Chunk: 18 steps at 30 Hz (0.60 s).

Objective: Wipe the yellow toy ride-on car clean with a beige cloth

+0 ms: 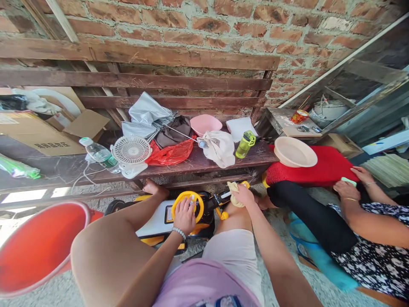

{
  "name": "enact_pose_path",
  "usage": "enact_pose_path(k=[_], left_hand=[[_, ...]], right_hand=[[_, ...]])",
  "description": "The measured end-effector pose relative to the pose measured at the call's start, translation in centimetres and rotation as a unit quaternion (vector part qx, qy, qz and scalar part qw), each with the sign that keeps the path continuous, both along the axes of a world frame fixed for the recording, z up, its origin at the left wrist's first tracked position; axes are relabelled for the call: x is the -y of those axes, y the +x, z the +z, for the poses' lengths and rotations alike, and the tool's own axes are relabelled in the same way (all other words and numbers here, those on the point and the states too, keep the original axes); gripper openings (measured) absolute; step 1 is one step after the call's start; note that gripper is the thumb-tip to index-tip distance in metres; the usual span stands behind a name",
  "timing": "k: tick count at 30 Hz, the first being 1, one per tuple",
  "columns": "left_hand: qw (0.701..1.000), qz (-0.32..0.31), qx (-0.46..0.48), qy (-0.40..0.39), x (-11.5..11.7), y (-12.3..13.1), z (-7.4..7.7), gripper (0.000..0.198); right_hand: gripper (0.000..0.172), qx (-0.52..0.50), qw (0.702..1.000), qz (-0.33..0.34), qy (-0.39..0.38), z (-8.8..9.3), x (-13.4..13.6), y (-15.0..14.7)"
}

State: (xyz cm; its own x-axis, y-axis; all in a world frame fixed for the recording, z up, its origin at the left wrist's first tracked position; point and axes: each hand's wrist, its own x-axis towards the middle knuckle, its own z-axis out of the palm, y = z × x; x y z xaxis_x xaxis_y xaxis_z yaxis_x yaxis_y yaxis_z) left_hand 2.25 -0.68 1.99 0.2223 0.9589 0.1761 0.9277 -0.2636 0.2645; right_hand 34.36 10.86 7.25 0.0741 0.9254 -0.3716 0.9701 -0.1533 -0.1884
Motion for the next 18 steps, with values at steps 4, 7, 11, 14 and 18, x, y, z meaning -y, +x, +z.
enact_pose_path(k=[4, 7, 11, 14, 18], left_hand=[[1.000, 0.001, 0.001, -0.001, 0.0, 0.0, -0.3, 0.054], [1.000, 0.006, 0.001, -0.005, -0.1, 0.0, -0.2, 0.053], [1.000, 0.008, 0.000, -0.010, -0.2, 0.0, -0.1, 0.052], [1.000, 0.007, 0.000, -0.011, -0.2, 0.0, -0.1, 0.052], [1.000, 0.009, -0.004, -0.012, -0.1, 0.0, -0.2, 0.053]], right_hand=[[0.032, 0.025, 0.999, -0.025, 0.029, -0.4, -0.6, 2.2], [0.031, 0.039, 0.998, -0.022, 0.034, -0.4, 0.0, 0.8], [0.028, 0.000, 0.998, 0.011, 0.061, -0.3, 2.4, -3.3], [0.026, -0.049, 0.996, 0.043, 0.067, 0.0, 4.1, -5.6], [0.025, -0.050, 0.995, 0.056, 0.060, 0.4, 4.6, -6.3]])
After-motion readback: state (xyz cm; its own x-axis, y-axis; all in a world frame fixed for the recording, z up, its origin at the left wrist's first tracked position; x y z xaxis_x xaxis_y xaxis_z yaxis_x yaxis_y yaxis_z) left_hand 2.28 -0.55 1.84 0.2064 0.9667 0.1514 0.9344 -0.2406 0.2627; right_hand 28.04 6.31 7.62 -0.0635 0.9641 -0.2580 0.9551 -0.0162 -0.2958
